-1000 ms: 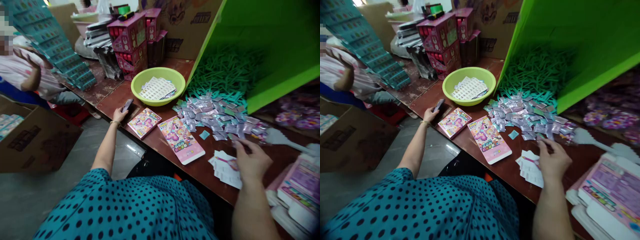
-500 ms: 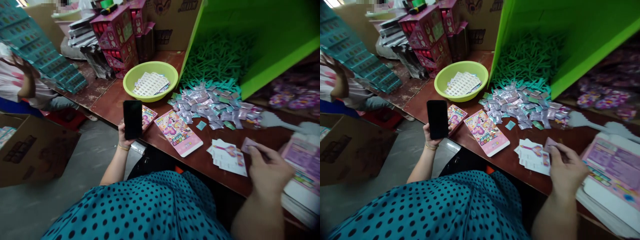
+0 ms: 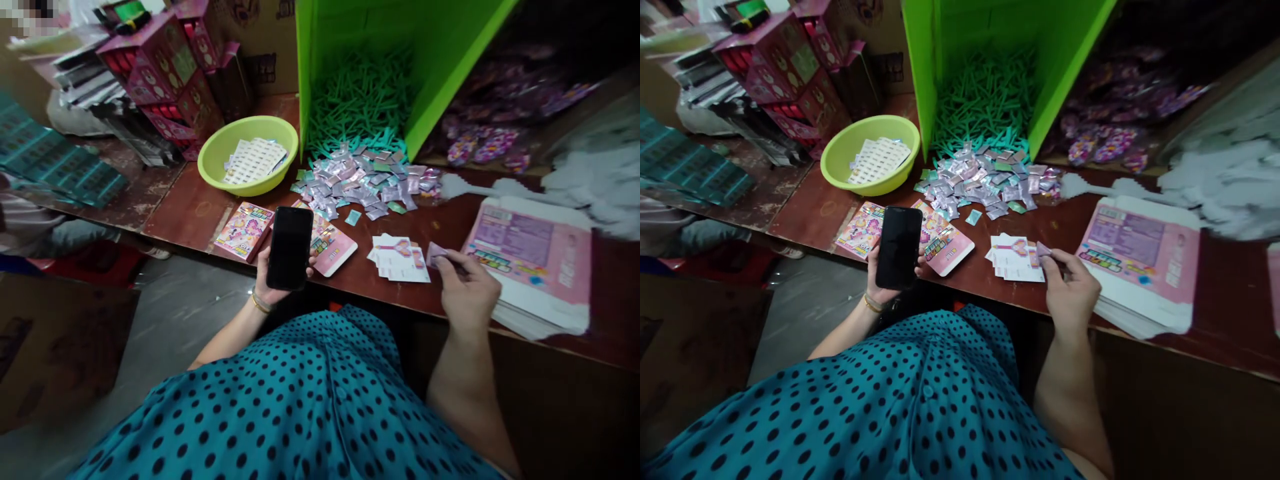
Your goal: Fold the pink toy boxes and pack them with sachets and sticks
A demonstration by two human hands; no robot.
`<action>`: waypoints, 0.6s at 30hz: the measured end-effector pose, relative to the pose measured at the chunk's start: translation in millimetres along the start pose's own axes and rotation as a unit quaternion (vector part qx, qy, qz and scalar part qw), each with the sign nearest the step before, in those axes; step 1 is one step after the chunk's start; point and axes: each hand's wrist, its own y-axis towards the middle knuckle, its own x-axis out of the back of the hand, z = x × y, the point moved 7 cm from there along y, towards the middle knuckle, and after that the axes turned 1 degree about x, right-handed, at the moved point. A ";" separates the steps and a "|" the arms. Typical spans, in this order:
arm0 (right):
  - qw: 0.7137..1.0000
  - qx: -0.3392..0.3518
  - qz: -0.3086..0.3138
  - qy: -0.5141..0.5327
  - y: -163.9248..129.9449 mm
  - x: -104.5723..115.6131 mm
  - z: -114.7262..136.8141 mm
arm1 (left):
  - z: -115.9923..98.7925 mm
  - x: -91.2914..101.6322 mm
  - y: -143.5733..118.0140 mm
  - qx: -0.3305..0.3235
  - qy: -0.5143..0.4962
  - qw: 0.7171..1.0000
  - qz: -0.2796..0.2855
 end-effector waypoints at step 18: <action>1.000 -0.019 0.010 0.001 -13.9 14.6 -7.4 | -65.5 57.4 -16.4 -0.167 0.293 0.931 -0.139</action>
